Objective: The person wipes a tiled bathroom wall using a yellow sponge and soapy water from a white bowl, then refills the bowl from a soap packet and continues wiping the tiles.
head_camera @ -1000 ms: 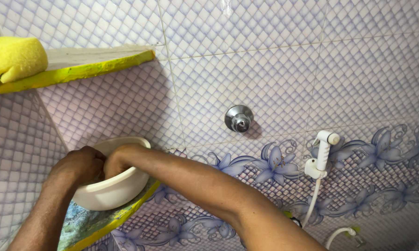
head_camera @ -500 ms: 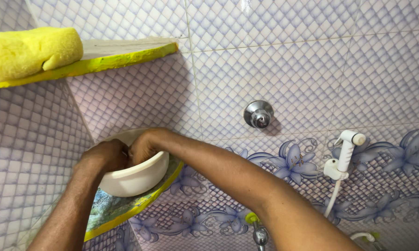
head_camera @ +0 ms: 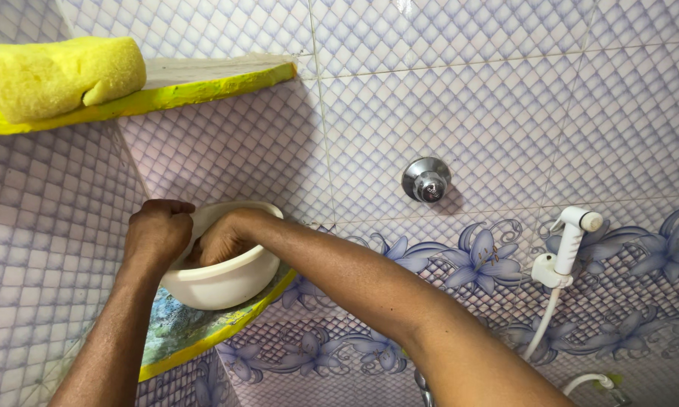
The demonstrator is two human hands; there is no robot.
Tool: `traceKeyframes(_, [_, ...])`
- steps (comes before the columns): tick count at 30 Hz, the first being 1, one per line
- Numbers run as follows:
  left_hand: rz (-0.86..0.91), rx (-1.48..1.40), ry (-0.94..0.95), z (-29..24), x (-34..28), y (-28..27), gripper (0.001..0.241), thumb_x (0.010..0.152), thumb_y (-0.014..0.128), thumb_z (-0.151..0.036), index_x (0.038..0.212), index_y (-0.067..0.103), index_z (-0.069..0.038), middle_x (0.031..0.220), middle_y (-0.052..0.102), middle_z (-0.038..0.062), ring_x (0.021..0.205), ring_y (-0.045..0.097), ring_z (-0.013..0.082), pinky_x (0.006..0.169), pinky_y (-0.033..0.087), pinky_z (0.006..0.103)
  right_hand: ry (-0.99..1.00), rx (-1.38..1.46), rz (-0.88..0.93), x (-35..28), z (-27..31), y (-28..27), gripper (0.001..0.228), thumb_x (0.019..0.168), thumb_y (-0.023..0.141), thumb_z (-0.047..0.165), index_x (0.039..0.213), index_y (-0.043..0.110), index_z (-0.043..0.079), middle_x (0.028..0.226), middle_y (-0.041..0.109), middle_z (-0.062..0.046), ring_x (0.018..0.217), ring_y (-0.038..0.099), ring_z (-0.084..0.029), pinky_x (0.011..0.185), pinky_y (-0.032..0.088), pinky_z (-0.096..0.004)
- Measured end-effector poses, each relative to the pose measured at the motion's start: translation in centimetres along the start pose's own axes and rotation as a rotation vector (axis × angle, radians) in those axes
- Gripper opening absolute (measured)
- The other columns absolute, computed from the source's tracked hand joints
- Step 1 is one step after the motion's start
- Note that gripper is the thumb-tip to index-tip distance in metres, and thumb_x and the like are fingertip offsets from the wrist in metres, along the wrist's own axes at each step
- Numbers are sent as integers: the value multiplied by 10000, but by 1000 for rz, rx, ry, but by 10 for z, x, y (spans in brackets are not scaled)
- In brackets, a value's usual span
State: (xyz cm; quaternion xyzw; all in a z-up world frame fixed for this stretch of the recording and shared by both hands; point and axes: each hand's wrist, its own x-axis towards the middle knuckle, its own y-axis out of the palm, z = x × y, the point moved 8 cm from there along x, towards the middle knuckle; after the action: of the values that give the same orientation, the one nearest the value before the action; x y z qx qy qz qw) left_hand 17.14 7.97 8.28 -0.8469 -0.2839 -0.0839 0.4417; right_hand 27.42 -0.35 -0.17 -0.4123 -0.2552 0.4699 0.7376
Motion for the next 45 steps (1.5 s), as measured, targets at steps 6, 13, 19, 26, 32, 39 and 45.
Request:
traceKeyframes(6, [140, 99, -3, -12, -5, 9, 437, 852, 576, -106, 1235, 775, -172, 1256, 723, 170, 1170, 694, 329, 1020, 529, 435, -19, 13, -11, -10, -3, -1, 484, 782, 610, -30, 1227, 746, 103, 1206, 784, -76, 1089, 751, -166, 933, 603, -297])
traceKeyframes(13, [102, 102, 43, -18, -8, 5, 375, 882, 622, -136, 1220, 784, -165, 1222, 733, 153, 1131, 696, 309, 1005, 524, 419, -104, -20, -41, -19, 10, -27, 498, 775, 601, -60, 1224, 749, 99, 1199, 787, -78, 1083, 753, -165, 931, 603, -292])
traceKeyframes(19, [-139, -219, 22, 1, -12, -16, 345, 912, 587, -144, 1193, 786, -129, 1166, 765, 120, 1095, 723, 277, 967, 537, 386, -201, -71, -308, -67, 63, -99, 493, 771, 585, -79, 1185, 770, 115, 1162, 803, -76, 1044, 764, -167, 909, 605, -291])
traceKeyframes(26, [637, 469, 277, 4, -4, 86, 405, 838, 675, -183, 1232, 758, -145, 1219, 762, 101, 1130, 714, 253, 1005, 525, 393, 116, -401, 14, -82, 62, -65, 473, 700, 589, 49, 1072, 835, 208, 1107, 801, -71, 920, 739, -201, 791, 596, -365])
traceKeyframes(32, [815, 559, 189, 50, 36, 119, 463, 801, 734, -196, 1261, 740, -146, 1260, 735, 107, 1181, 673, 263, 1044, 494, 411, 195, -442, 177, -41, 38, -17, 424, 718, 654, 144, 1112, 810, 151, 1105, 800, -80, 948, 752, -214, 806, 605, -379])
traceKeyframes(39, [837, 520, 115, 77, 55, 130, 548, 758, 802, -211, 1295, 718, -148, 1307, 703, 113, 1241, 626, 275, 1090, 457, 432, 193, -534, 139, -31, 37, -9, 435, 711, 661, 136, 1122, 803, 152, 1098, 798, -82, 945, 750, -219, 803, 601, -381])
traceKeyframes(45, [856, 490, 91, 75, 56, 139, 629, 721, 860, -224, 1325, 700, -149, 1348, 676, 118, 1293, 586, 285, 1129, 425, 450, 201, -558, 123, -35, 30, -7, 445, 705, 667, 128, 1130, 797, 152, 1091, 796, -84, 942, 748, -224, 801, 598, -383])
